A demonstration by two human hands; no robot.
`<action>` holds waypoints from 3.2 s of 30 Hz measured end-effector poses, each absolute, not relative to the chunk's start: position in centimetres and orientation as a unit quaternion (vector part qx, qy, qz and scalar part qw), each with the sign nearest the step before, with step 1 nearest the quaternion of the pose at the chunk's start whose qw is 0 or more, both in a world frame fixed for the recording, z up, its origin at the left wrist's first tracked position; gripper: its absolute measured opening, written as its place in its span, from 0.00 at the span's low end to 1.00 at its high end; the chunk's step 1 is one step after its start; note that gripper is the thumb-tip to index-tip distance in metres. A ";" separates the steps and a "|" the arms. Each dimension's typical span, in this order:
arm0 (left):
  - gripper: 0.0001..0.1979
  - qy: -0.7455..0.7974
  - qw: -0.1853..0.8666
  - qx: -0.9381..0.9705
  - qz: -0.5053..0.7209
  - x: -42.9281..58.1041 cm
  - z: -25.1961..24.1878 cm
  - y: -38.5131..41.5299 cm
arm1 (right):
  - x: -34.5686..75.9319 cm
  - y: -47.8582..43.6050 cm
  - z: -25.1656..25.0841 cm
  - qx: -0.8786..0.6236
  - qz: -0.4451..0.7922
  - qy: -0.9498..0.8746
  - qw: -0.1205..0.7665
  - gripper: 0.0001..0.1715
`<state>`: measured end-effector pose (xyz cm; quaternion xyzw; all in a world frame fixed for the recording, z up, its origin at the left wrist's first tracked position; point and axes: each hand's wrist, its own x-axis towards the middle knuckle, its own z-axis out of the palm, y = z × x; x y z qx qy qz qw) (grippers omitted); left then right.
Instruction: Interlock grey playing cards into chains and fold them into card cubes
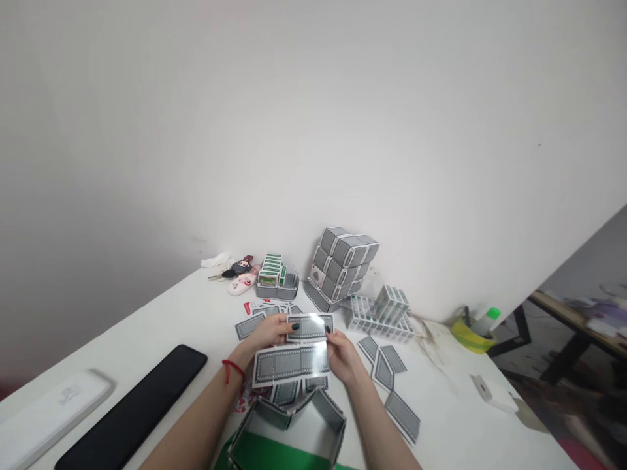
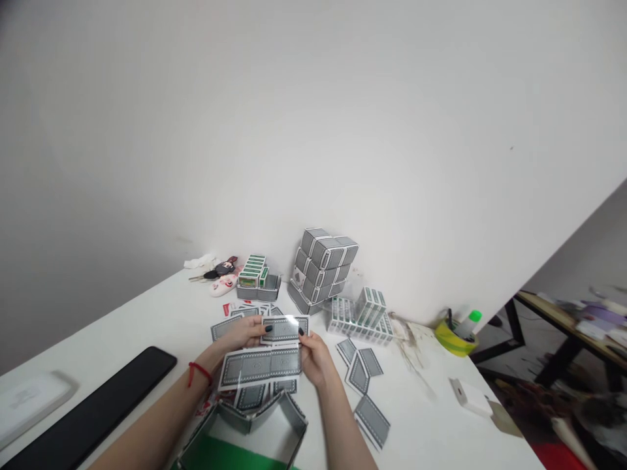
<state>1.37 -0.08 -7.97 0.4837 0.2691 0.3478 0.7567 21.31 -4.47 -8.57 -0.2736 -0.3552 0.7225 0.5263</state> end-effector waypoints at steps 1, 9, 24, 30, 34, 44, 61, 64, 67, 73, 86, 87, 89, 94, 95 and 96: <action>0.21 0.268 0.757 0.483 0.349 1.4 -8.0 -0.1 | 21.3 -4.5 -8.6 -0.272 0.726 -0.354 0.523 0.10; 0.25 0.279 0.741 0.486 0.370 2.1 -8.4 -0.3 | 20.8 -5.0 -8.2 -0.286 0.751 -0.341 0.488 0.15; 0.08 0.498 0.287 0.650 0.498 -0.4 -2.3 -0.9 | 20.2 -4.5 -7.3 -0.343 0.597 -0.296 0.662 0.15; 0.27 0.457 0.382 0.636 0.490 0.7 -1.4 -1.5 | 19.8 -4.3 -6.6 -0.322 0.578 -0.351 0.662 0.17; 0.18 0.437 0.485 0.586 0.480 0.9 -1.2 -1.6 | 20.1 -4.3 -6.4 -0.330 0.577 -0.366 0.651 0.16; 0.17 0.452 0.555 0.524 0.463 0.9 -1.0 -2.2 | 21.0 -4.1 -7.0 -0.368 0.585 -0.379 0.615 0.16; 0.08 0.537 0.419 0.611 0.404 1.2 -2.3 -1.8 | 20.5 -5.0 -8.3 -0.379 0.597 -0.347 0.616 0.17; 0.07 0.547 0.394 0.624 0.395 1.2 -2.0 -2.1 | 20.5 -5.1 -8.2 -0.378 0.597 -0.342 0.619 0.16; 0.07 0.553 0.377 0.632 0.390 1.1 -1.7 -2.3 | 20.4 -5.2 -8.2 -0.377 0.601 -0.336 0.619 0.16; 0.07 0.545 0.406 0.624 0.386 0.9 -2.4 -1.7 | 20.5 -5.3 -8.1 -0.373 0.612 -0.338 0.610 0.17; 0.13 0.494 0.515 0.568 0.410 1.1 -4.4 -0.9 | 20.7 -5.1 -8.2 -0.364 0.621 -0.325 0.613 0.17; 0.13 0.495 0.518 0.564 0.411 1.1 -4.4 -0.9 | 20.7 -5.1 -8.2 -0.363 0.623 -0.329 0.610 0.17; 0.13 0.496 0.522 0.557 0.413 1.1 -4.5 -0.9 | 20.7 -5.1 -8.2 -0.363 0.623 -0.335 0.606 0.17; 0.13 0.499 0.531 0.545 0.415 1.1 -4.8 -0.7 | 20.8 -4.9 -8.4 -0.364 0.617 -0.354 0.601 0.17; 0.13 0.499 0.532 0.544 0.415 1.0 -4.8 -0.7 | 20.8 -4.9 -8.5 -0.364 0.614 -0.358 0.601 0.18; 0.13 0.500 0.533 0.542 0.415 1.0 -4.9 -0.6 | 20.8 -4.9 -8.5 -0.364 0.612 -0.360 0.603 0.18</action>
